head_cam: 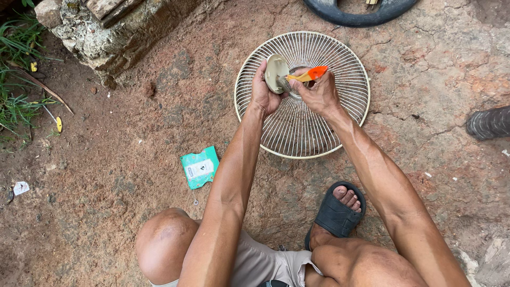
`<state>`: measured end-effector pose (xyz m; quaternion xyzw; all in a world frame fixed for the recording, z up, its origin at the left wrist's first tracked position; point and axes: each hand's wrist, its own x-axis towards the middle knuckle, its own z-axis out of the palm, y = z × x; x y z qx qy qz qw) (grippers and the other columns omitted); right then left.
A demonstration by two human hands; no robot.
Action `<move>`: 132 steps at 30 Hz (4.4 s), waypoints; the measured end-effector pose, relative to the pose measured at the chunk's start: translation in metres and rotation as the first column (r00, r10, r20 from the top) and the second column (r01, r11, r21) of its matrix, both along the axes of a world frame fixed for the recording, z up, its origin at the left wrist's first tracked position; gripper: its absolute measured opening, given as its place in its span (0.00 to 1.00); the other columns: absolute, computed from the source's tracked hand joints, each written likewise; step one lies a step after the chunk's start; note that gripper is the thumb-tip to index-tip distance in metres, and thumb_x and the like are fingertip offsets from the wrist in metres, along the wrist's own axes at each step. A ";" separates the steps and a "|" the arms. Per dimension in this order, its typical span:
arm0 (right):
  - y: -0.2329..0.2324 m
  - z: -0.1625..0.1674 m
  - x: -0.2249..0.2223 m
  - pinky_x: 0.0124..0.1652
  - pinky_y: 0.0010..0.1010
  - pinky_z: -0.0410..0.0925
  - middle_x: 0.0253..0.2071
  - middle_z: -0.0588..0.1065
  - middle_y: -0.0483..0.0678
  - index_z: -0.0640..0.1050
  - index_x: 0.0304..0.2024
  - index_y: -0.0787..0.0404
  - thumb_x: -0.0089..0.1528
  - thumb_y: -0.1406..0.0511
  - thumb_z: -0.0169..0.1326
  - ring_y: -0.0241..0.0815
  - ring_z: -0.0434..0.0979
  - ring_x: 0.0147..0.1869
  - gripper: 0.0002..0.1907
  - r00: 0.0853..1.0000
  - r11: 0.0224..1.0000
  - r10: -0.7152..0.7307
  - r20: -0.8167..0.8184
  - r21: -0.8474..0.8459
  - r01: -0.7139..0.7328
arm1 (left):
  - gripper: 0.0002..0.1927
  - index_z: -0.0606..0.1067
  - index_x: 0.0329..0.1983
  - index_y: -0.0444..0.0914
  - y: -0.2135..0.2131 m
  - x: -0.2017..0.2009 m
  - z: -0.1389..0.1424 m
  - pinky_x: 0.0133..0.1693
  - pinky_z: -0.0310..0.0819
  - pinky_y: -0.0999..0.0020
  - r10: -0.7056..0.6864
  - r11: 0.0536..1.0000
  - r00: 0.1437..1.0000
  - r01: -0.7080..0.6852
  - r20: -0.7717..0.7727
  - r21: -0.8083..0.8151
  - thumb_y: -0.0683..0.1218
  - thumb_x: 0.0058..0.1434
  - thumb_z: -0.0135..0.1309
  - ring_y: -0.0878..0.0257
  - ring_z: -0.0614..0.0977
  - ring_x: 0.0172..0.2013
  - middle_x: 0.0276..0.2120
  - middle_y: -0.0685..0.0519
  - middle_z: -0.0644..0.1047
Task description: The person sits on the ground working on a round electric fan blade guard. They pry off and reposition the plastic center hub cap, use a brush to apply a substance around the hub area, and press the cap back into place on the guard.
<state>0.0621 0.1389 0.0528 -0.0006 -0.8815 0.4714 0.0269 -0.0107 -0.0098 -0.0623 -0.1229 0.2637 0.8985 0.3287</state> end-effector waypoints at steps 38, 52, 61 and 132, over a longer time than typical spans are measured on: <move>0.025 -0.021 -0.049 0.39 0.27 0.79 0.34 0.81 0.51 0.79 0.42 0.67 0.63 0.69 0.63 0.36 0.82 0.35 0.08 0.948 0.833 -0.292 -0.123 -0.520 0.190 | 0.35 0.73 0.53 0.38 0.006 0.010 0.020 0.24 0.68 0.66 -0.069 0.992 0.997 0.066 -0.025 -0.103 0.70 0.64 0.39 0.62 0.80 0.32 0.34 0.49 0.79; 0.040 -0.032 -0.033 0.35 0.27 0.78 0.32 0.80 0.48 0.79 0.40 0.63 0.62 0.68 0.61 0.36 0.80 0.32 0.06 0.920 0.894 -0.390 -0.048 -0.258 0.365 | 0.44 0.64 0.70 0.40 0.006 -0.002 -0.007 0.38 0.67 0.52 -0.082 0.944 0.977 0.013 -0.197 -0.328 0.72 0.60 0.48 0.53 0.71 0.43 0.50 0.39 0.73; 0.057 -0.023 -0.028 0.31 0.28 0.71 0.31 0.78 0.49 0.79 0.40 0.64 0.66 0.68 0.60 0.36 0.75 0.30 0.05 0.859 0.879 -0.452 -0.241 -0.284 0.382 | 0.79 0.32 0.76 0.39 0.011 0.010 0.011 0.57 0.63 0.39 -0.389 0.272 0.553 -0.695 -0.737 -0.666 0.66 0.33 0.72 0.48 0.68 0.52 0.51 0.40 0.68; 0.042 -0.042 -0.003 0.25 0.22 0.65 0.30 0.78 0.46 0.79 0.37 0.65 0.63 0.70 0.61 0.30 0.69 0.25 0.04 0.920 0.782 -0.391 0.007 -0.525 0.337 | 0.79 0.33 0.77 0.38 0.007 0.025 0.017 0.61 0.69 0.50 -0.392 0.295 0.433 -0.776 -0.811 -0.557 0.60 0.31 0.73 0.49 0.69 0.53 0.53 0.43 0.69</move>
